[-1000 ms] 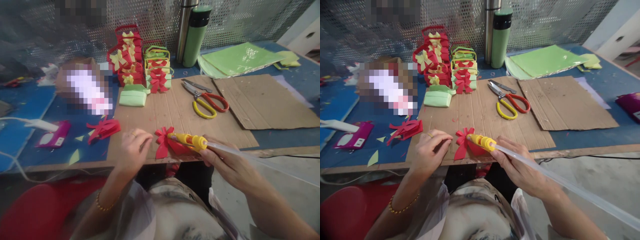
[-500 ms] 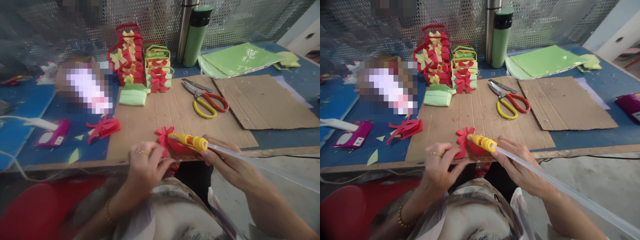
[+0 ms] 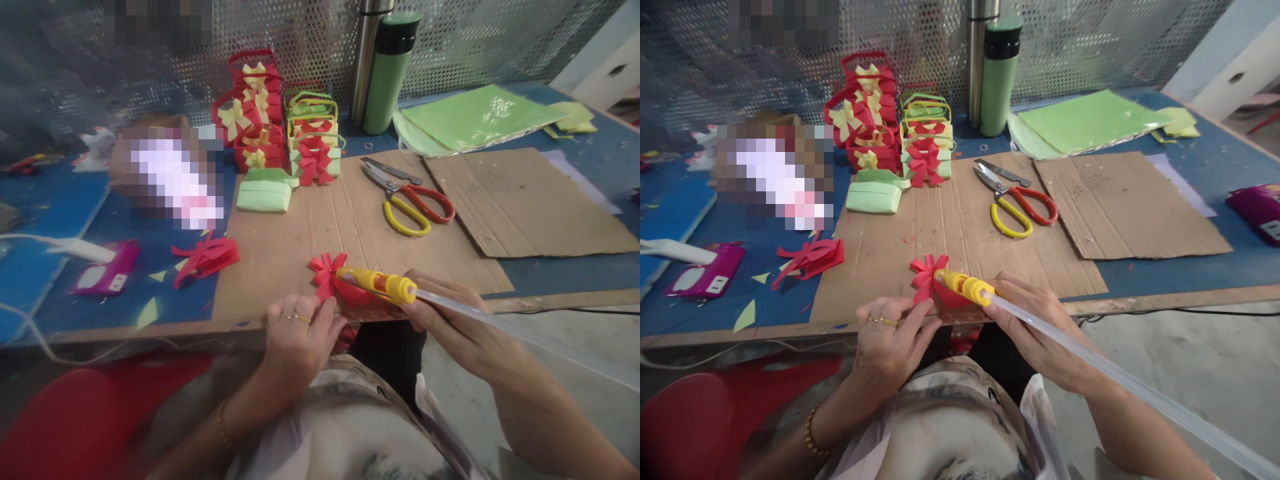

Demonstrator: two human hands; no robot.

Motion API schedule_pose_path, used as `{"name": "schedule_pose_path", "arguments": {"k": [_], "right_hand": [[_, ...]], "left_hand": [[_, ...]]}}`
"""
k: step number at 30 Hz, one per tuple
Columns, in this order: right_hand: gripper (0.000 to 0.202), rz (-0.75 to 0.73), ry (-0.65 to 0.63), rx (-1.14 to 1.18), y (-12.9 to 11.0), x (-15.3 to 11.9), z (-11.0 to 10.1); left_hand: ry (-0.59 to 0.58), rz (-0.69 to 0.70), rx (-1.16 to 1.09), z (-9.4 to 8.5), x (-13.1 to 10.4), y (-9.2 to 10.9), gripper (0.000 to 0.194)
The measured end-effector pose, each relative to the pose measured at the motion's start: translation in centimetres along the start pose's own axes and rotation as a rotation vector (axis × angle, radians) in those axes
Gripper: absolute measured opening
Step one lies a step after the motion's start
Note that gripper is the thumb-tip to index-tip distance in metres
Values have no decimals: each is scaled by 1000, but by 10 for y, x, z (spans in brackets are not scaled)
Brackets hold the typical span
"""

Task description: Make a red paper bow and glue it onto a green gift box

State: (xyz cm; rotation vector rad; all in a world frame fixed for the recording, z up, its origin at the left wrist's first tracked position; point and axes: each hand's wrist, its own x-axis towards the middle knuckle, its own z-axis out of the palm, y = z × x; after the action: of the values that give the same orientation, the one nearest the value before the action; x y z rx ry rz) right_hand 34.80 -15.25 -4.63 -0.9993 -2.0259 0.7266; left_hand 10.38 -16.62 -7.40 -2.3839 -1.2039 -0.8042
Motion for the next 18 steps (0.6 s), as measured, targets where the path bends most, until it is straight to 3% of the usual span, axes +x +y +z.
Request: {"name": "schedule_pose_path", "arguments": {"k": [10,18], "right_hand": [[38,124,104,25,-12,-6,-8],[45,67,49,-16,-6,2,-4]], "left_hand": [[-75,-23,-23,-4,8,1,13],[-132,26,27,-9,12,-1,15]]}}
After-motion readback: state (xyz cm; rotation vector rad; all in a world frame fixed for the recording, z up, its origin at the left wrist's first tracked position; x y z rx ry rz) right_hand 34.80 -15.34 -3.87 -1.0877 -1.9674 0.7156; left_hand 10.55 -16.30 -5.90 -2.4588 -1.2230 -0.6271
